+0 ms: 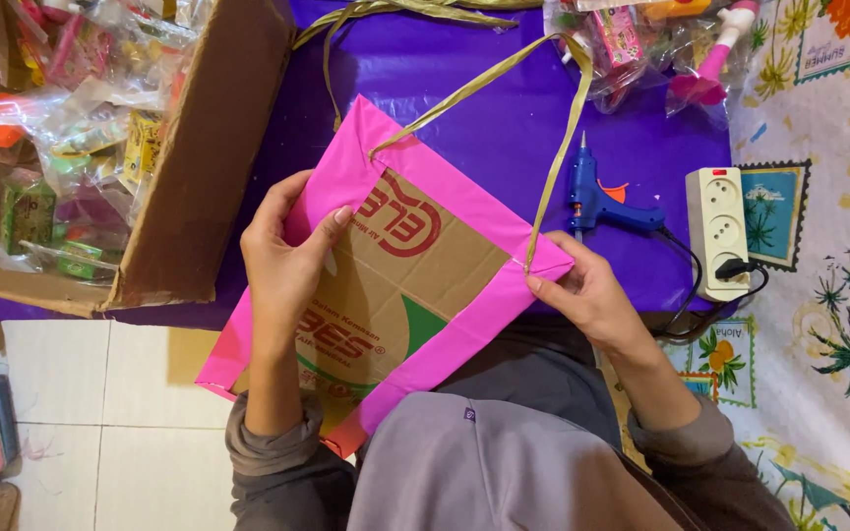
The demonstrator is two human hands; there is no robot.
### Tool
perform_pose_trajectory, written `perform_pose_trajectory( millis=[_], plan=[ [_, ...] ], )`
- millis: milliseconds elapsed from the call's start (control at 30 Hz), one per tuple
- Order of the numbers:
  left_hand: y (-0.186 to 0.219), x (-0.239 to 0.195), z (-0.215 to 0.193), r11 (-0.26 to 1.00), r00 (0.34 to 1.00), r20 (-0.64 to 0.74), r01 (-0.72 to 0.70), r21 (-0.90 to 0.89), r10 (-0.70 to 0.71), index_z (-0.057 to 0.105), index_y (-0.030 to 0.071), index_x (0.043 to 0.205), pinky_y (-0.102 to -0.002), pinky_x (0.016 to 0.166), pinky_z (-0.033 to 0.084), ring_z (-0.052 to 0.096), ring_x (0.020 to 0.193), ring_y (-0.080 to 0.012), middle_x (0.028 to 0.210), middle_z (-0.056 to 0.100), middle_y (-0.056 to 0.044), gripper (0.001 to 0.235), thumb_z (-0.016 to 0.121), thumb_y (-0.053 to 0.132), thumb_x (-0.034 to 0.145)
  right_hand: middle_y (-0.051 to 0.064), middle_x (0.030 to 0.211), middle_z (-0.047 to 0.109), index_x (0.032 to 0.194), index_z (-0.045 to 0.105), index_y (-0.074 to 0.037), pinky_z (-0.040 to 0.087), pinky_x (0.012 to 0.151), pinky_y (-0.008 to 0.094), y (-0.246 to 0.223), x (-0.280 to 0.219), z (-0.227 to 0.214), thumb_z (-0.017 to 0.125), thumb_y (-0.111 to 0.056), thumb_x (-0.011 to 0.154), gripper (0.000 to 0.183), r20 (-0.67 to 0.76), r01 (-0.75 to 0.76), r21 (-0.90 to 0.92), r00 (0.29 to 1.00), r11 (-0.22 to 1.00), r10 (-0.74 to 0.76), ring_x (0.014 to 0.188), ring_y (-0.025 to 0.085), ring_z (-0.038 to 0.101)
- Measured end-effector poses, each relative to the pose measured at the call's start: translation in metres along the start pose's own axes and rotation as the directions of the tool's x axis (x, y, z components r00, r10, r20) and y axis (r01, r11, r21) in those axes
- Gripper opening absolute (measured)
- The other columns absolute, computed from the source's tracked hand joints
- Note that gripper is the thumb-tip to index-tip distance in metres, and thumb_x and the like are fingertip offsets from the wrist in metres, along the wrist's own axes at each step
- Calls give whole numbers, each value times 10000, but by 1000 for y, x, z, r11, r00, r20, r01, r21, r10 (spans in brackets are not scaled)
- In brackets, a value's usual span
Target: The person folds a gold ribbon into a loop and uses a hot glue gun to attach it to the top corners of a pink cardboard bag. They press the ribbon into place and lift the bag to inspect the attached handles.
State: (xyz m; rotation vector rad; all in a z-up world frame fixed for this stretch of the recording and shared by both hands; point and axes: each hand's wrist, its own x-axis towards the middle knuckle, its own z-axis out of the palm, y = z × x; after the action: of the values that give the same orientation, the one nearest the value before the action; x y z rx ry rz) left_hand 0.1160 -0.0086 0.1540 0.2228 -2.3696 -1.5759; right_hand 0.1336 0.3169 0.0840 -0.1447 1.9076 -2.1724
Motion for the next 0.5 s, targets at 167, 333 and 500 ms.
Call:
perform_pose_trajectory(
  millis=[167, 333, 500],
  plan=[
    [7, -6, 5, 999, 1000, -4, -11, 31, 11, 690, 124, 1272, -472, 977, 502, 696, 1091, -316, 1112, 736, -114, 475, 883, 179, 842, 60, 1088, 678, 1278, 630, -39, 527, 915, 313, -8, 4, -8, 731, -56, 895, 396, -10, 19, -63, 1000, 998, -20, 1013, 128, 590],
    [11, -11, 12, 997, 999, 4, -40, 60, 40, 688, 102, 1269, -498, 977, 505, 702, 1086, -364, 1110, 739, -144, 477, 880, 160, 836, 108, 1158, 691, 1345, 606, -31, 526, 945, 356, -18, 9, -9, 715, -84, 914, 448, -32, 36, -113, 999, 993, -40, 1052, 170, 628],
    [9, -14, 14, 988, 991, 10, -136, 72, 136, 692, 104, 1256, -487, 983, 509, 702, 1099, -367, 1130, 741, -134, 471, 886, 154, 829, 122, 1126, 703, 1327, 627, -20, 533, 923, 367, -2, 4, -14, 655, -125, 968, 375, -44, -25, -129, 999, 991, 19, 1010, 169, 629]
  ],
)
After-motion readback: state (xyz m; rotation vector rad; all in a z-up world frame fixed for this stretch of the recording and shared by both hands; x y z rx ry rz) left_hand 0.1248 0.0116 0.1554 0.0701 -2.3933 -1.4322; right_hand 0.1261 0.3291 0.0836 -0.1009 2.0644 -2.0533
